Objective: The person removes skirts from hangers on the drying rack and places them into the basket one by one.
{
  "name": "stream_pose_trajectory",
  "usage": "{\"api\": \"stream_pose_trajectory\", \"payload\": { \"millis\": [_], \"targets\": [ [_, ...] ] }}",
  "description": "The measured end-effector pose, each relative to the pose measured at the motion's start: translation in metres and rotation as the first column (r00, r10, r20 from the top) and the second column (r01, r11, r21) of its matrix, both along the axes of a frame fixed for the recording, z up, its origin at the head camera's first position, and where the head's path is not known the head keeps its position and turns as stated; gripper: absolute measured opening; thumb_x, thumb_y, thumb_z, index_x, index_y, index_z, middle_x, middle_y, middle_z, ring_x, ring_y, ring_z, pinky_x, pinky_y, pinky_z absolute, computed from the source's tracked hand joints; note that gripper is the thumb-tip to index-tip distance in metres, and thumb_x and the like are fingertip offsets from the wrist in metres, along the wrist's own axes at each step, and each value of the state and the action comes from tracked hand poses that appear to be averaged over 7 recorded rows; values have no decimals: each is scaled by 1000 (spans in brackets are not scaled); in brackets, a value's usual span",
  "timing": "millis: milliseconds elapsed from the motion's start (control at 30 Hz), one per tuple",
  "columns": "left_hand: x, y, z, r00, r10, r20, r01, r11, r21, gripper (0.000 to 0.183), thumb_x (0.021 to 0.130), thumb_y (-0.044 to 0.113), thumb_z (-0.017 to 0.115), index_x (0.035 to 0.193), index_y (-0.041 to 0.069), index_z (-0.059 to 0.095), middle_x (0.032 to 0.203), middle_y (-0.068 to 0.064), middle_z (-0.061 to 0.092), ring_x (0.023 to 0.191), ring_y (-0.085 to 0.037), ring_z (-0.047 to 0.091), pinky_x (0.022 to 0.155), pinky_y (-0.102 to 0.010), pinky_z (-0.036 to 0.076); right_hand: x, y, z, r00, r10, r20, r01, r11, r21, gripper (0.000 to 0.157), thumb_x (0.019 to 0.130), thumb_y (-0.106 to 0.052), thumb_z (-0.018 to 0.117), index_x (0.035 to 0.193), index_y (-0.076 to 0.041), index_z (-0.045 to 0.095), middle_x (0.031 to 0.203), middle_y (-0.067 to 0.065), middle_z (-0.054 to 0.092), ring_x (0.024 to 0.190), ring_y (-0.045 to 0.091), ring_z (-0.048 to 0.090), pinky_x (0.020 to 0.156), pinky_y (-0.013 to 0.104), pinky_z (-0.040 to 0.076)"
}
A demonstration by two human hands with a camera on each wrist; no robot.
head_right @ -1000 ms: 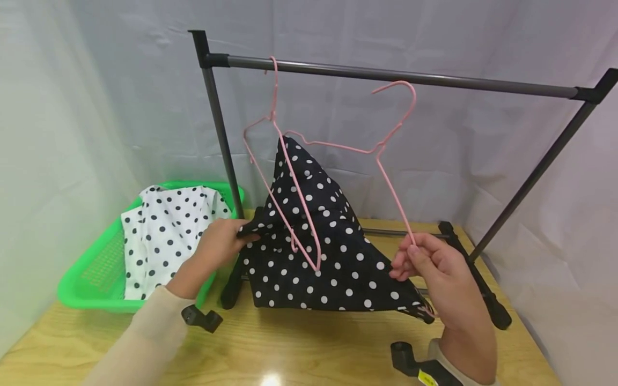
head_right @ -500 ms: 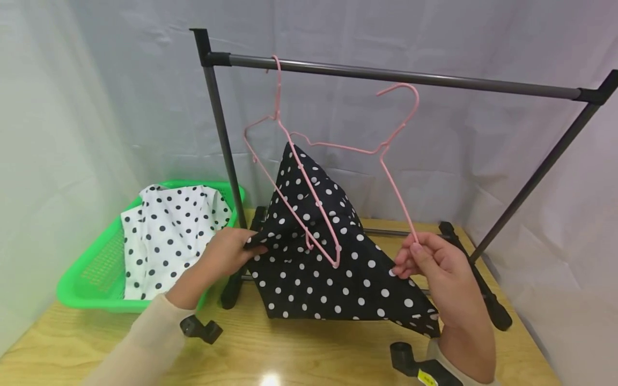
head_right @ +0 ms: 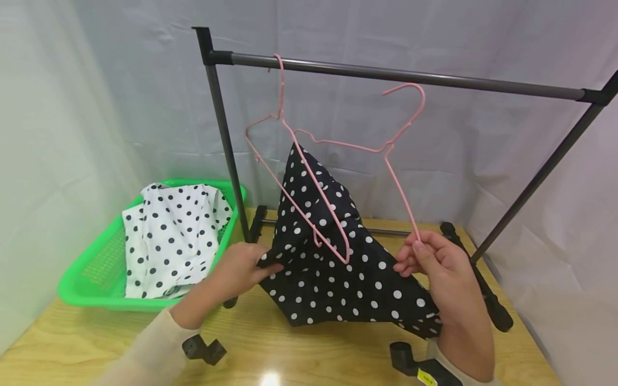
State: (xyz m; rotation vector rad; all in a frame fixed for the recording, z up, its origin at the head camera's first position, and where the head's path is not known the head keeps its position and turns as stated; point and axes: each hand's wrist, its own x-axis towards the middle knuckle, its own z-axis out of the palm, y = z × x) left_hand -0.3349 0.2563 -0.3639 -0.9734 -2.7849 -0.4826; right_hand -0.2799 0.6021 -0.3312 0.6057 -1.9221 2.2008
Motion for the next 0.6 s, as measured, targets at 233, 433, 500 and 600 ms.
{"api": "stream_pose_trajectory", "payload": {
  "millis": [233,433,500,600],
  "targets": [
    [15,15,-1,998,-56,-39,58,998,38,26,82,36,75,74,14,65,62,2,64,58,-12,63,51,-22,45,0,-2,1,1000,-18,17,18,1000,11,21,102,4,38,102,1,58,84,6,66,71,14,67,65,22,55],
    [24,25,0,996,-77,-38,77,997,-6,29,80,39,76,71,16,63,58,5,61,53,-8,58,47,-19,37,-1,-3,2,999,-22,33,22,1000,2,20,102,3,39,102,1,59,84,5,67,72,13,67,65,22,55],
    [23,24,2,998,-63,-29,63,998,-17,25,82,39,76,76,16,67,61,4,63,55,-10,60,47,-20,40,0,-3,2,999,-25,30,25,1000,-2,20,102,3,39,101,1,58,83,5,67,71,13,67,65,22,55],
    [18,18,3,999,-28,-18,28,999,-26,20,84,36,75,84,17,71,65,3,66,59,-13,64,48,-23,43,1,-1,1,999,-26,23,26,1000,-8,20,102,4,38,100,1,58,83,5,66,70,13,67,65,22,55]
  ]
}}
